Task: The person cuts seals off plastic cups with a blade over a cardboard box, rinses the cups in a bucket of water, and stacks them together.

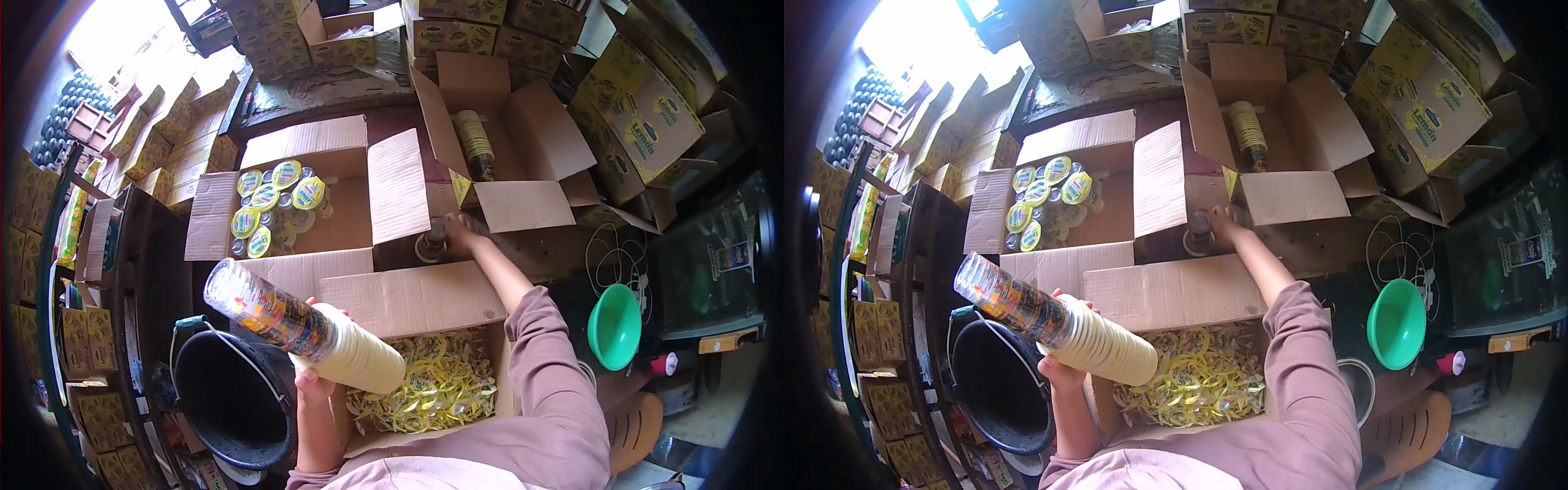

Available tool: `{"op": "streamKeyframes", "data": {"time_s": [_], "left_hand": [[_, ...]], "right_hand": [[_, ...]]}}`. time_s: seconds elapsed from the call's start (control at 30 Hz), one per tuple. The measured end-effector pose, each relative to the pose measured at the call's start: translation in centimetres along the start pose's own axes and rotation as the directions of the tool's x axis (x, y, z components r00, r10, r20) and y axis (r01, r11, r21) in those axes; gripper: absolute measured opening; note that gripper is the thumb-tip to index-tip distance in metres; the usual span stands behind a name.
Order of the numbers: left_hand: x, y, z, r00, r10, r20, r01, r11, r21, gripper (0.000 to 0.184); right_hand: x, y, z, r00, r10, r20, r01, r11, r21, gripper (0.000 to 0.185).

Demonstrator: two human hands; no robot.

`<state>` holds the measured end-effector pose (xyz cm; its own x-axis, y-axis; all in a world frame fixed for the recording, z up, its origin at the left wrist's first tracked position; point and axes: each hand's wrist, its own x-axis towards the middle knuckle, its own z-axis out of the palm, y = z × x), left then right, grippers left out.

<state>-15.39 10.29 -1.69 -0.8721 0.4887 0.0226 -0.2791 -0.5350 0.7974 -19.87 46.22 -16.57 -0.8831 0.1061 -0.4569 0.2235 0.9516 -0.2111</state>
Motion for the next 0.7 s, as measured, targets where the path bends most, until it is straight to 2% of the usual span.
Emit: {"op": "streamKeyframes", "data": {"time_s": [0.1, 0.2, 0.23, 0.27, 0.3, 0.33, 0.37, 0.4, 0.47, 0.5, 0.53, 0.6, 0.7], "left_hand": [[-0.2, -0.6, 0.1, 1.0, -0.008, 0.001, 0.008, 0.999, 0.031, 0.098], [-0.4, -1.6, -0.2, 0.998, -0.054, 0.013, 0.053, 0.997, 0.057, 0.094], [-0.5, -2.3, -1.0, 0.998, -0.056, 0.01, 0.055, 0.997, 0.054, 0.092], [-0.5, -2.5, -0.8, 0.996, -0.086, -0.013, 0.087, 0.99, 0.111, 0.091], [-0.1, -2.2, 0.6, 0.992, -0.129, -0.01, 0.129, 0.988, 0.082, 0.089], [0.7, -1.7, 2.0, 0.985, -0.171, -0.007, 0.171, 0.984, 0.054, 0.088], [1.6, -2.6, 1.4, 0.976, -0.209, 0.058, 0.208, 0.978, 0.022, 0.078], [2.4, -2.4, 2.5, 0.954, -0.299, -0.002, 0.299, 0.954, 0.013, 0.069], [4.1, -3.3, 3.2, 0.92, -0.393, -0.007, 0.388, 0.911, -0.141, 0.064], [4.3, -3.6, 3.5, 0.926, -0.377, 0.001, 0.374, 0.918, -0.128, 0.064], [4.5, -3.9, 3.9, 0.931, -0.365, 0.012, 0.364, 0.924, -0.116, 0.064], [4.7, -4.8, 4.9, 0.93, -0.365, 0.031, 0.367, 0.925, -0.103, 0.063], [4.1, -6.2, 5.4, 0.909, -0.412, 0.054, 0.415, 0.907, -0.076, 0.063]], "right_hand": [[-0.6, 1.7, -1.5, 0.996, -0.061, -0.06, 0.072, 0.976, 0.207, 0.07], [-5.9, 0.0, -5.5, 0.985, -0.098, -0.14, 0.129, 0.964, 0.234, 0.056], [-7.6, -0.3, -6.0, 0.959, -0.068, -0.274, 0.144, 0.953, 0.268, 0.059], [-10.4, -2.1, -7.9, 0.96, -0.026, -0.28, 0.138, 0.91, 0.391, 0.063], [-13.0, -4.1, -9.4, 0.96, 0.016, -0.279, 0.134, 0.851, 0.508, 0.067], [-14.5, -5.4, -9.0, 0.935, -0.07, -0.348, 0.275, 0.761, 0.587, 0.072], [-15.9, -6.7, -8.3, 0.894, -0.143, -0.425, 0.41, 0.644, 0.645, 0.076], [-17.4, -8.0, -7.3, 0.88, -0.214, -0.424, 0.468, 0.544, 0.696, 0.086], [-19.5, -10.0, -4.8, 0.865, -0.294, -0.407, 0.501, 0.434, 0.749, 0.109], [-21.0, -11.4, -4.5, 0.886, -0.289, -0.363, 0.464, 0.564, 0.684, 0.116], [-21.6, -12.0, -2.9, 0.884, -0.274, -0.378, 0.464, 0.606, 0.646, 0.118], [-23.2, -13.8, -1.5, 0.908, -0.134, -0.397, 0.384, 0.648, 0.658, 0.113], [-23.7, -13.8, 1.4, 0.823, -0.004, -0.567, 0.487, 0.519, 0.703, 0.104]]}}
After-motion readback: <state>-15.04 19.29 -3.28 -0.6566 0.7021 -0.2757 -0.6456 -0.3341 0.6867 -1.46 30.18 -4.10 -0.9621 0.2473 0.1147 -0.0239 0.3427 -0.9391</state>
